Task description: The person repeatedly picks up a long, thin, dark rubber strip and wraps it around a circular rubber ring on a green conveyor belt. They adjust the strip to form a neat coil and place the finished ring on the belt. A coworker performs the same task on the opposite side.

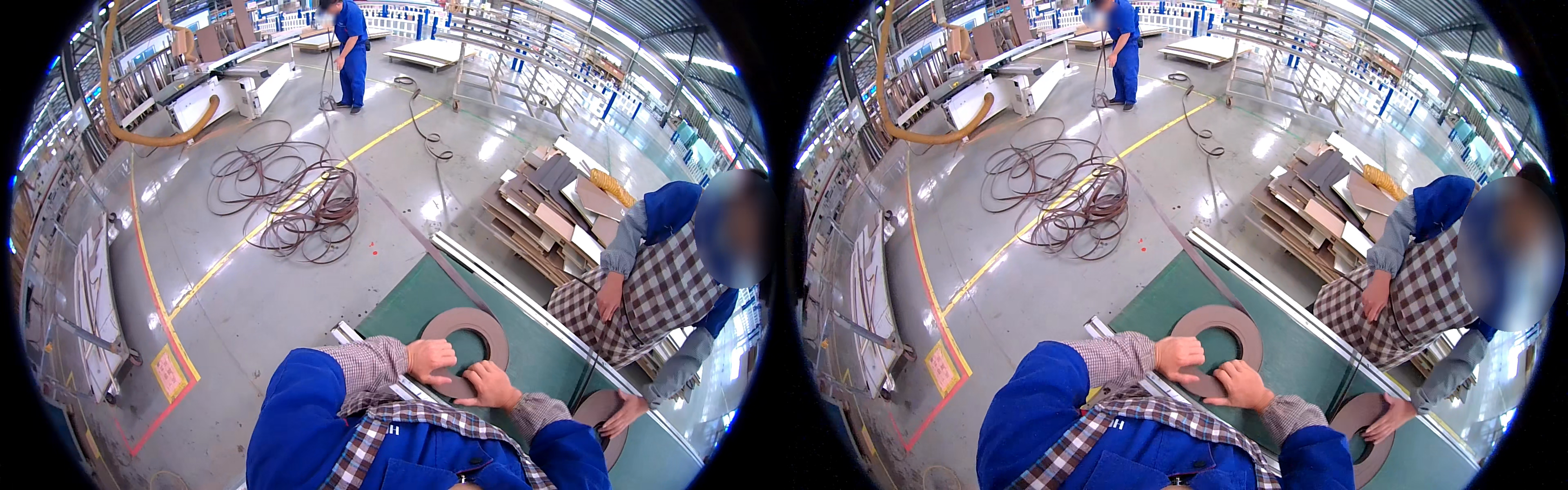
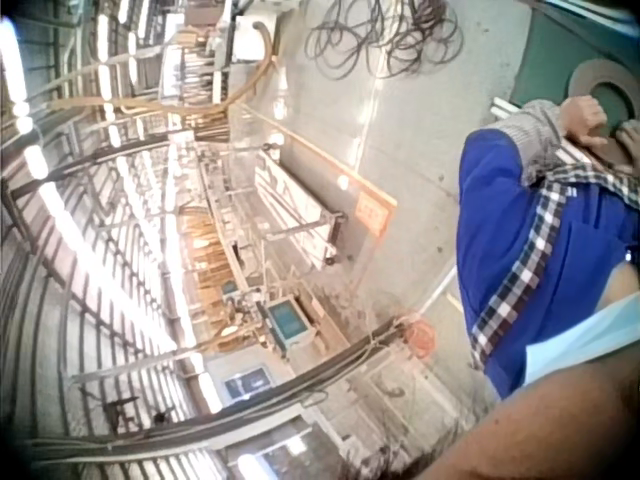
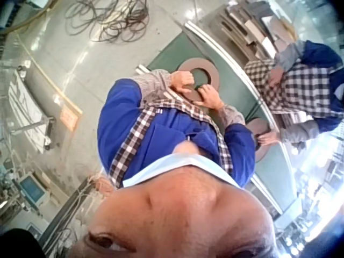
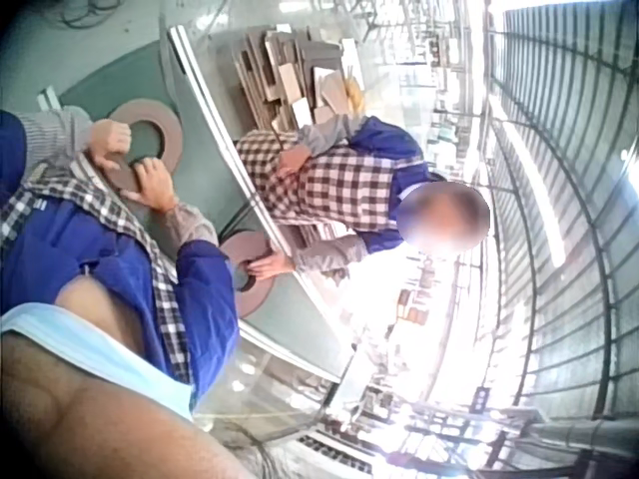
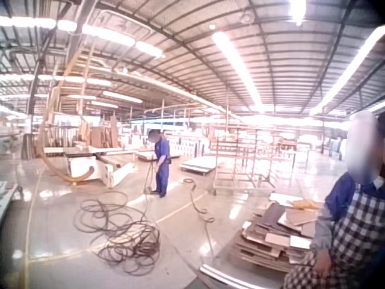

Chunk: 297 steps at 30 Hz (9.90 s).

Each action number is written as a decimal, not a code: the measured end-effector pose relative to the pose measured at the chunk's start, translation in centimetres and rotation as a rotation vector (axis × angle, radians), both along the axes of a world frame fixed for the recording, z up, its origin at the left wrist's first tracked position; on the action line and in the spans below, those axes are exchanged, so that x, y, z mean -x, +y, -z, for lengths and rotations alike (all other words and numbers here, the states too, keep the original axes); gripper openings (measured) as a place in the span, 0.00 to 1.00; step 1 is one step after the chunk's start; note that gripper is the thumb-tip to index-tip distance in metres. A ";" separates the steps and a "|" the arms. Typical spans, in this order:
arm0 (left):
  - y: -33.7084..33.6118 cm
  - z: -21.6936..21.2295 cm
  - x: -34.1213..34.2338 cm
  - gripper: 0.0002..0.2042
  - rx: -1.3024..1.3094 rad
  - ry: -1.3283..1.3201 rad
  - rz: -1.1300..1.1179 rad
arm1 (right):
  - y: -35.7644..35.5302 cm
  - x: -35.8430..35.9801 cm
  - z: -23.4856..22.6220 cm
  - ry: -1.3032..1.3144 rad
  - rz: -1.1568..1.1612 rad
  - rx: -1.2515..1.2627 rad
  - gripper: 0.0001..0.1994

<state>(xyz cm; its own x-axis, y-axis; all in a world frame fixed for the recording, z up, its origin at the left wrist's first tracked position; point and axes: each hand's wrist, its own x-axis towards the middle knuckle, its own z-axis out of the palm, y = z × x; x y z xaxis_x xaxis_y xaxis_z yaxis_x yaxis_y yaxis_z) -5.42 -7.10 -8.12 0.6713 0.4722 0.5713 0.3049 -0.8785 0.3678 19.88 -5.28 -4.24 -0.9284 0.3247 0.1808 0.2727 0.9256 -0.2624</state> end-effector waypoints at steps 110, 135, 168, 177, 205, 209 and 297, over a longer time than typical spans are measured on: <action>-3.7 -2.8 -3.9 0.41 0.358 0.086 -0.893 | 0.8 1.6 -1.2 0.231 0.782 -0.125 0.36; 17.6 -3.3 -6.6 0.37 -0.029 0.678 0.677 | -4.7 -1.4 -5.7 -0.249 1.207 0.361 0.30; 14.9 -3.1 -4.7 0.28 -0.214 0.368 0.687 | -3.8 -1.4 -2.7 -0.416 1.120 0.171 0.50; -2.1 -2.6 -5.3 0.29 0.155 0.190 -0.209 | 7.6 -1.3 -3.8 0.042 0.642 -0.071 0.48; -4.8 -2.7 -7.2 0.22 0.017 0.159 -0.031 | -1.4 -7.0 -1.9 0.020 1.019 -0.380 0.37; -6.5 -0.4 -8.4 0.20 0.105 0.159 -0.083 | 3.9 -8.9 2.4 0.231 1.201 -0.018 0.41; -3.3 -2.3 -12.8 0.29 0.189 0.263 -0.467 | -1.2 -0.5 2.4 0.185 1.314 0.009 0.44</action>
<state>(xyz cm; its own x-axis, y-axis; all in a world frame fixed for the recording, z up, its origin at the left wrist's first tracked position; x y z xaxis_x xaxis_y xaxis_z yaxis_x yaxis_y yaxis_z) 7.34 -10.45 -5.83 0.4751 0.8309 0.2896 0.7476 -0.5547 0.3651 20.36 -6.53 -6.59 0.1126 0.9582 0.2630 0.9178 0.0011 -0.3969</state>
